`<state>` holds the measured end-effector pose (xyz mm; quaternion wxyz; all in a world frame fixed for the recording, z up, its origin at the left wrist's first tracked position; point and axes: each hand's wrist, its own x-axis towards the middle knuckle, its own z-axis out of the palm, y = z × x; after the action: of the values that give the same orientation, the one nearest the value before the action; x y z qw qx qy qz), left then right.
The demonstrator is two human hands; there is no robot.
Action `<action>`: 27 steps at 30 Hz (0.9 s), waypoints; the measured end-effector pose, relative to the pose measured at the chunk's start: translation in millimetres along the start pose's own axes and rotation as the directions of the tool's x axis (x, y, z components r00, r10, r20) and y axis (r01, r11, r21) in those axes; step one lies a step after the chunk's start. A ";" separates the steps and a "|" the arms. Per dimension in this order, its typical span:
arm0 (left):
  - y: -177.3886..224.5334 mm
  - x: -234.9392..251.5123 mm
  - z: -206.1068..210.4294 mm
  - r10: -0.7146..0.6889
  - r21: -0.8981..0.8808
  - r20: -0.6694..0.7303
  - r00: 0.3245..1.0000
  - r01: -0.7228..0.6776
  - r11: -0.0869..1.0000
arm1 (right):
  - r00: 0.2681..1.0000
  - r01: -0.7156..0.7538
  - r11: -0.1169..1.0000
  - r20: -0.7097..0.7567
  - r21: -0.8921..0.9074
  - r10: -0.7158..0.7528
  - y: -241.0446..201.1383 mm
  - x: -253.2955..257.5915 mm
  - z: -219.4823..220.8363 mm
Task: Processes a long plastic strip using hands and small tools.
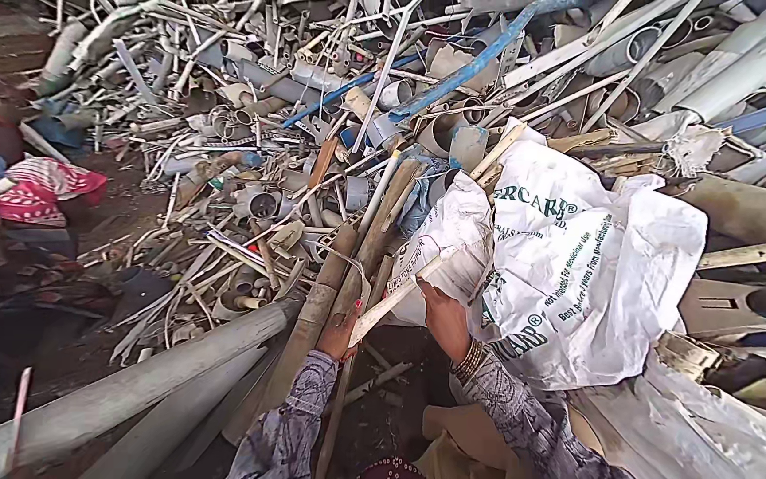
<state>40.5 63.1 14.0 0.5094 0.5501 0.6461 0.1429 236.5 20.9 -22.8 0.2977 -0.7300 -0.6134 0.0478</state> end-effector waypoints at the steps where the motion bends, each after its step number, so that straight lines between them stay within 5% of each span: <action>1: -0.4 1.2 -0.1 0.017 0.017 -0.005 1.000 -0.017 1.000 | 1.000 0.020 1.000 -0.006 -0.014 -0.020 0.3 -1.3 -1.0; 5: 0.2 -4.5 0.0 -0.007 -0.011 0.012 1.000 0.007 1.000 | 0.966 -0.236 0.968 0.091 -0.084 0.243 15.7 24.4 -14.0; 9: -0.9 1.5 1.4 -0.019 0.016 0.000 1.000 0.019 1.000 | 0.998 -0.007 0.999 0.070 -0.045 0.010 -3.0 0.0 -8.4; 14: -0.8 -3.0 2.6 0.010 0.084 -0.017 1.000 -0.009 0.996 | 0.956 -0.215 0.966 0.171 -0.140 0.238 2.8 24.7 -23.5; 18: 1.7 3.4 -1.0 0.008 0.224 0.010 1.000 -0.010 0.974 | 0.992 0.006 0.995 0.126 -0.096 0.007 -10.7 -2.5 -11.4; 22: 1.6 -4.3 1.6 0.004 0.159 -0.016 1.000 -0.002 0.987 | 0.940 -0.264 0.954 0.183 -0.142 0.287 12.0 27.1 -22.0; 24: 4.7 -5.7 1.4 -0.016 0.069 -0.006 1.000 0.017 0.997 | 0.974 -0.187 0.978 0.112 -0.089 0.196 7.5 17.8 -14.3; 27: 5.8 -1.6 0.6 -0.063 -0.104 0.010 0.998 0.063 0.993 | 0.972 0.166 0.984 -0.176 0.067 -0.152 -0.8 -12.4 23.9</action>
<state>44.1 63.6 18.9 0.5438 0.5026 0.6532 0.1583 222.3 18.4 -45.7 0.3812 -0.6671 -0.6398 -0.0140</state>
